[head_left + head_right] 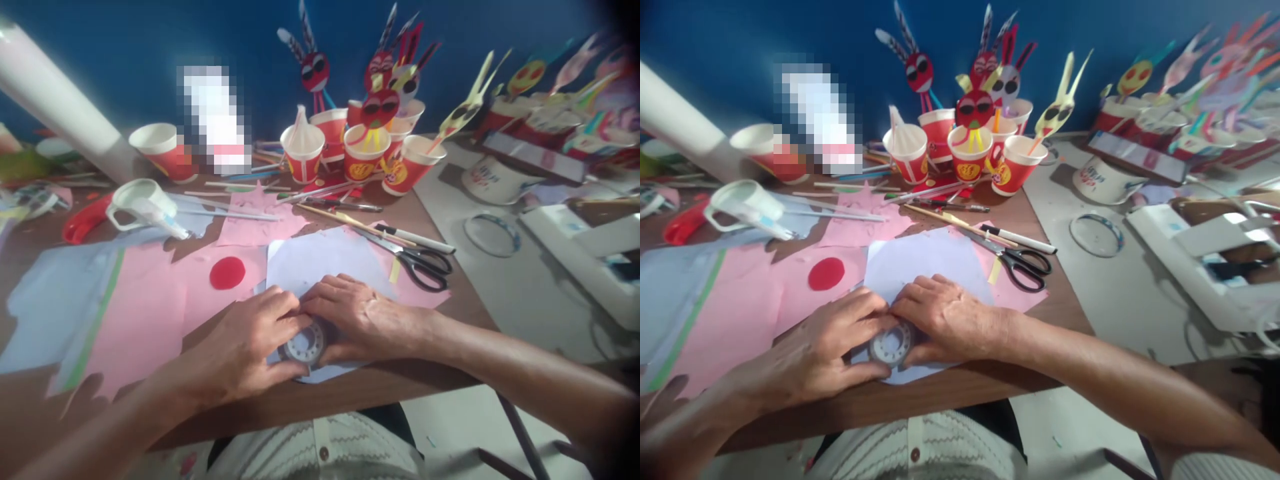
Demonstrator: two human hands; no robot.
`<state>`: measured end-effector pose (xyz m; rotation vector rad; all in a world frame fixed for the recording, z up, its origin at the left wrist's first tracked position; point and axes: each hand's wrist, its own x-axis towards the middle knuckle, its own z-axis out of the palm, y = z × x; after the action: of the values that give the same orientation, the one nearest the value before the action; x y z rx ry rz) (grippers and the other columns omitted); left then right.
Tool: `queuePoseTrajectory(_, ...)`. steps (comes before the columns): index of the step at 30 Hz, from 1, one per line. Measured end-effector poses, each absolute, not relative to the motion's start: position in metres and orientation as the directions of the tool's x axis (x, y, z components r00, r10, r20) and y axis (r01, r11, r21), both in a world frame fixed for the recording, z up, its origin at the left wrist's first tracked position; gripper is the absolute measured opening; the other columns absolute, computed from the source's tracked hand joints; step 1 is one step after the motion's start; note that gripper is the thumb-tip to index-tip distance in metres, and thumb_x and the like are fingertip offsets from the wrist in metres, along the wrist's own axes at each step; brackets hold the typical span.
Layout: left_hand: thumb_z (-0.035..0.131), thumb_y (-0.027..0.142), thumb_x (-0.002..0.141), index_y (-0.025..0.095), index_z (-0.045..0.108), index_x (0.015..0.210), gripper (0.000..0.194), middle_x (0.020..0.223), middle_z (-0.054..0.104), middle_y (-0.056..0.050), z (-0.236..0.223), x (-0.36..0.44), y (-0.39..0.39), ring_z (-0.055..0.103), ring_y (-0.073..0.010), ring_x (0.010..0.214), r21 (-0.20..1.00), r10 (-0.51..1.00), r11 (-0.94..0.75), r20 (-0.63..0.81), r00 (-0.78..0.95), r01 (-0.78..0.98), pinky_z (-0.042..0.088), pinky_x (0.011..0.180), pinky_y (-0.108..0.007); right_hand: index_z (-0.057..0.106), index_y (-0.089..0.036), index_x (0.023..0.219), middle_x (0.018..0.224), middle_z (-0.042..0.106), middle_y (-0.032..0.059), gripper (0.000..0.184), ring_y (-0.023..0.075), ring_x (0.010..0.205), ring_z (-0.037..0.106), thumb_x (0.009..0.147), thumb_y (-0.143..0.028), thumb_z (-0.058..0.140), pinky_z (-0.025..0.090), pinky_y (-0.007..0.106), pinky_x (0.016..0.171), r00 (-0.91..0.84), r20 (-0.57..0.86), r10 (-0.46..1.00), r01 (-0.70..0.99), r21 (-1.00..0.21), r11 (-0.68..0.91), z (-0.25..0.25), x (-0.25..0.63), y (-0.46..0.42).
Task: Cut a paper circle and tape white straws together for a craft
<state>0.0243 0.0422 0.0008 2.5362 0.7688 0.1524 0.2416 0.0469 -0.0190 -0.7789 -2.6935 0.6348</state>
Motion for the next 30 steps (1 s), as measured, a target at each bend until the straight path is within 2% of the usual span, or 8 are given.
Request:
queuePoseTrajectory(8,0.061,0.029,0.079,0.019,0.061,0.103,0.026,0.092,0.054,-0.006,0.004,0.028,0.041,0.049,-0.0206,0.084,0.489,0.583,-0.696,-0.042,0.812,0.525,0.045,0.071,-0.032,0.052,-0.011,0.121,0.114,0.059,0.0129,0.061,0.0245,0.104,0.054,0.075,-0.049,0.065,0.042,0.041,0.091,-0.839,0.096,0.536,0.41,-0.537,0.737,-0.003,0.25,0.046)
queuePoseTrajectory(12,0.061,0.028,0.078,0.022,0.059,0.103,0.025,0.089,0.054,-0.004,0.008,0.029,0.039,0.051,-0.0198,0.081,0.485,0.589,-0.683,-0.075,0.805,0.546,0.045,0.068,-0.031,0.053,-0.014,0.121,0.114,0.061,0.0122,0.057,0.0234,0.105,0.055,0.077,-0.048,0.064,0.043,0.038,0.092,-0.774,0.152,0.615,0.459,-0.534,0.71,0.012,0.262,0.055)
queuePoseTrajectory(16,0.061,0.026,0.077,0.025,0.058,0.106,0.029,0.09,0.055,-0.003,0.009,0.028,0.035,0.052,-0.0186,0.079,0.473,0.61,-0.687,-0.039,0.792,0.552,0.046,0.067,-0.029,0.059,-0.015,0.113,0.109,0.064,0.0116,0.038,0.0223,0.102,0.058,0.084,-0.039,0.059,0.044,0.036,0.088,-0.603,0.272,0.75,0.6,-0.464,0.652,0.02,0.281,0.072)
queuePoseTrajectory(20,0.061,0.024,0.076,0.024,0.058,0.106,0.03,0.089,0.054,-0.004,0.007,0.028,0.034,0.051,-0.0188,0.078,0.473,0.604,-0.697,-0.019,0.797,0.539,0.045,0.066,-0.029,0.064,-0.017,0.105,0.095,0.067,0.0081,0.024,0.0189,0.085,0.062,0.089,-0.03,0.052,0.047,0.031,0.074,-0.386,0.331,0.861,0.776,-0.389,0.497,0.017,0.297,0.09)
queuePoseTrajectory(25,0.062,0.024,0.075,0.021,0.058,0.107,0.032,0.09,0.054,-0.005,0.004,0.027,0.034,0.049,-0.0199,0.081,0.497,0.607,-0.683,-0.021,0.794,0.536,0.044,0.068,-0.033,0.068,-0.021,0.093,0.088,0.069,0.0031,0.02,0.0173,0.079,0.063,0.087,-0.026,0.049,0.047,0.027,0.069,-0.246,0.324,0.914,0.906,-0.258,0.335,0.004,0.315,0.107)
queuePoseTrajectory(30,0.063,0.029,0.076,0.02,0.058,0.104,0.03,0.089,0.054,-0.005,0.004,0.028,0.034,0.049,-0.0208,0.081,0.475,0.588,-0.705,-0.022,0.809,0.526,0.043,0.066,-0.033,0.069,-0.022,0.09,0.092,0.07,0.0038,0.022,0.0198,0.08,0.065,0.085,-0.024,0.048,0.047,0.029,0.066,-0.174,0.334,0.926,0.939,-0.226,0.258,-0.009,0.326,0.115)
